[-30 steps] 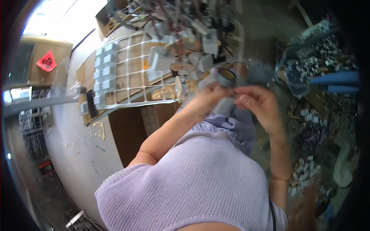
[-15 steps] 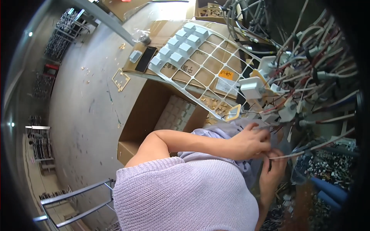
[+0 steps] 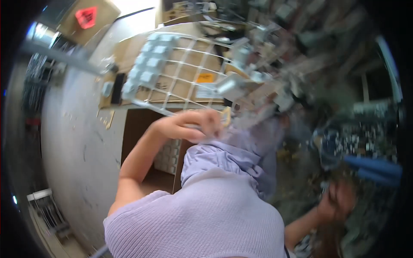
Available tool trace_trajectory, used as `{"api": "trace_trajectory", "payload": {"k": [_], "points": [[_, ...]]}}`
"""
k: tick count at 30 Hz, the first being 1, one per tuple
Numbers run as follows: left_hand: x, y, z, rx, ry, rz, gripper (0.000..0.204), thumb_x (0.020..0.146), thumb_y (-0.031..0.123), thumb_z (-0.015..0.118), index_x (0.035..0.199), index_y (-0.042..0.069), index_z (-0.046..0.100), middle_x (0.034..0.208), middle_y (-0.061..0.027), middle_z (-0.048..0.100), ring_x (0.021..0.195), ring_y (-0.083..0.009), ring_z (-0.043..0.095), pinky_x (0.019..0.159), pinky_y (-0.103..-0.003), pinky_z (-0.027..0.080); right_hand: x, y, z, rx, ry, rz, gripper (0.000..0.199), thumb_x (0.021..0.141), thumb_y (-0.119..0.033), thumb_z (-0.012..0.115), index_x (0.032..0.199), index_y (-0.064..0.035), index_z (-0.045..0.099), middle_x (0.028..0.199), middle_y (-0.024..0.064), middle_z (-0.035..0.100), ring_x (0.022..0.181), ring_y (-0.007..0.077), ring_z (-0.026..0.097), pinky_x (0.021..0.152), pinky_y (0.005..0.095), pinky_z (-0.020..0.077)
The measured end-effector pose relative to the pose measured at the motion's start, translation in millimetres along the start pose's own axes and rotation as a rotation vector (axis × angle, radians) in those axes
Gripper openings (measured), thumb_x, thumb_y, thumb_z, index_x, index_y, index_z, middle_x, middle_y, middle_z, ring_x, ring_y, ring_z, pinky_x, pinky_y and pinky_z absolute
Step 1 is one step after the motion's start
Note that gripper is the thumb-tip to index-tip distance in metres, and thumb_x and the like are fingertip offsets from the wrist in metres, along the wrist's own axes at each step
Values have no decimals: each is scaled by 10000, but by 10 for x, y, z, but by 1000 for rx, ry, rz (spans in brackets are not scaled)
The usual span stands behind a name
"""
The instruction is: Wrapping and securing electrical wire harnesses with tape at an assembly station.
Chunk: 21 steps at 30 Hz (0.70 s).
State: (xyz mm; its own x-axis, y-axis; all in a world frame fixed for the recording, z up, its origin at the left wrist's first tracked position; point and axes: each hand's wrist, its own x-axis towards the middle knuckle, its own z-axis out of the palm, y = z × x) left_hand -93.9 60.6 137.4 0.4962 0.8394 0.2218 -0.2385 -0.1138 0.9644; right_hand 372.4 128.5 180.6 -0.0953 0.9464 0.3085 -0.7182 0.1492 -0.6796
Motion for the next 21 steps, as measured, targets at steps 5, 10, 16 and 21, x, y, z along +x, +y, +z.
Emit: {"api": "trace_trajectory", "payload": {"k": [5,10,16,21], "points": [[-139,-15,-200,113,503,-61,221,896,272,588,856,58,552,1145,-133,571,1109,-237,518,959,-353,376,510,1014,108,-622,-195,213,348,935,-210,511,1197,12,567,1318,104,503,832,138,546,762,280,434],[-179,5,-295,411,871,-95,464,941,139,499,1383,110,360,1294,-118,510,1235,-215,453,995,-312,346,1133,1448,222,-529,-306,204,327,921,-247,563,1119,8,614,1405,98,431,858,120,555,775,275,449],[-227,-149,-611,846,1455,168,768,794,53,536,1468,33,171,1510,-159,221,1409,-274,209,1121,-425,157,1189,1890,300,-644,-531,399,276,880,-70,619,1128,49,602,1366,129,452,945,132,582,830,243,469],[-272,-355,-792,1041,1595,-316,807,806,270,593,1443,-26,197,1513,-223,144,1408,-347,150,1139,-454,140,859,1460,-39,-900,-413,247,377,936,-146,563,1257,49,534,1379,86,436,1113,149,528,920,278,440]]}}
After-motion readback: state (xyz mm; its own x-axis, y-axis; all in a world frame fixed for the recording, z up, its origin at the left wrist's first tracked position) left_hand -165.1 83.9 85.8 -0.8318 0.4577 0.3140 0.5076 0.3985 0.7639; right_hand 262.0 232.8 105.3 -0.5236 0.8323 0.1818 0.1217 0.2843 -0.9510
